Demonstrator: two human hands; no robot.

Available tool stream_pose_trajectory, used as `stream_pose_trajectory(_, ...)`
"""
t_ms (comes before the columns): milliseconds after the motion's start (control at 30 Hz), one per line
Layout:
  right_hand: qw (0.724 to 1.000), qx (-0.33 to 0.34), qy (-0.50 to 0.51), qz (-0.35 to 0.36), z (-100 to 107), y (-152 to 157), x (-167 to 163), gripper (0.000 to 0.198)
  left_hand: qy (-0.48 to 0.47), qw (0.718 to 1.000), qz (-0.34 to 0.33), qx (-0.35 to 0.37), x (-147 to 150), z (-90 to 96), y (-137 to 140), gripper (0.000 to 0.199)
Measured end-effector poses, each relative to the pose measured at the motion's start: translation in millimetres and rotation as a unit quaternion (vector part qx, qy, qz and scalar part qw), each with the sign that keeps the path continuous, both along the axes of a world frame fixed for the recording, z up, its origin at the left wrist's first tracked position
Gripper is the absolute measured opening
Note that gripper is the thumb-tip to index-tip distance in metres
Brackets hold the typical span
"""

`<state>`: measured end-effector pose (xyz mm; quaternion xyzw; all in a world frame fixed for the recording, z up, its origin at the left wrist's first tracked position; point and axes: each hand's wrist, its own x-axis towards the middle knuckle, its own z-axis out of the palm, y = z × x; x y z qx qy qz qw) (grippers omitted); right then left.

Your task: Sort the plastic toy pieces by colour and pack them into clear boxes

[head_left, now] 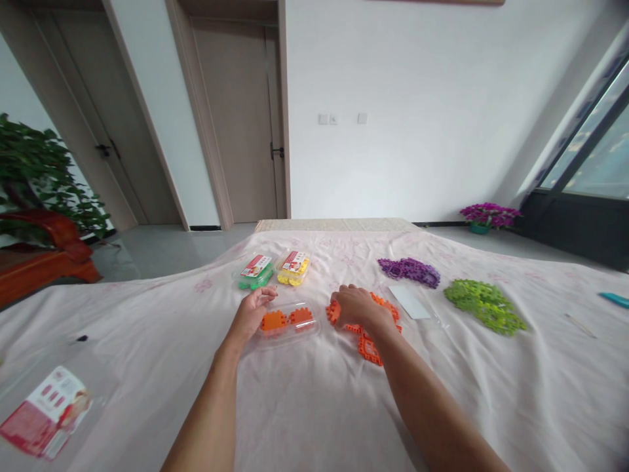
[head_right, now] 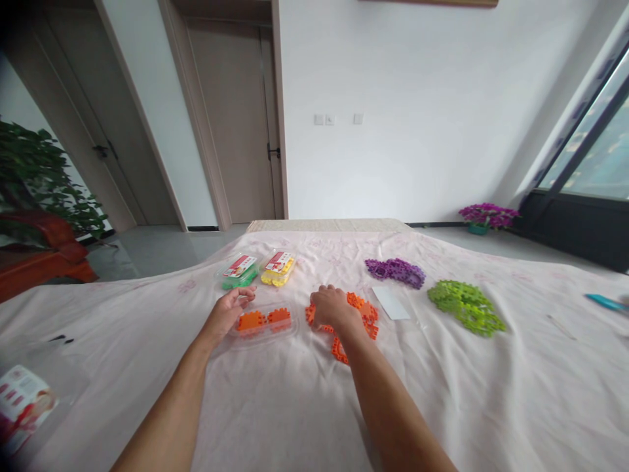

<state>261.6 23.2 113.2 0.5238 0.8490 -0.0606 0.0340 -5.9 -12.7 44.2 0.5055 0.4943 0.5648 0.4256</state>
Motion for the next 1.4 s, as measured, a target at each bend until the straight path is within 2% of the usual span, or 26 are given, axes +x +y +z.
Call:
stream_pose_trajectory(100,1.0,0.015,-0.02,-0.005,2,-2,-3,0.043,-0.001,1.0,-0.002,0.001,-1,-1.7,1,0.04)
stream_pose_trajectory(200,1.0,0.012,0.006,-0.014,4,0,3,0.037,-0.004,1.0,-0.001,0.002,-1,-2.1,2,0.04)
stream_pose_trajectory(367,0.99,0.034,0.125,-0.061,9,6,11,0.058,0.005,1.0,-0.007,0.007,2,1.6,0,0.038)
stream_pose_trajectory(433,0.982,0.048,0.177,-0.035,12,5,8,0.057,0.017,1.0,-0.012,0.013,3,3.0,-1,0.035)
stream_pose_trajectory(600,0.959,0.051,0.257,0.109,20,-7,-11,0.056,0.038,0.999,-0.028,0.018,7,2.4,0,0.027)
stream_pose_trajectory(700,0.957,0.043,0.238,0.159,19,-13,-20,0.056,0.037,0.998,-0.04,0.016,10,2.9,-1,0.027)
stream_pose_trajectory(800,0.964,0.024,0.194,0.18,10,-13,-27,0.057,0.034,0.998,-0.052,0.011,14,5.3,-2,0.026)
stream_pose_trajectory(967,0.98,0.006,0.133,0.147,-4,-8,-34,0.057,0.02,0.998,-0.059,0.008,17,5.8,-1,0.035)
stream_pose_trajectory(1133,0.985,0.006,0.057,0.165,0,-9,-41,0.044,0.014,0.998,-0.062,0.008,16,3.3,0,0.036)
stream_pose_trajectory(1400,0.986,-0.015,0.051,0.157,-3,-7,-39,0.048,0.024,0.998,-0.062,0.006,19,7.4,-2,0.037)
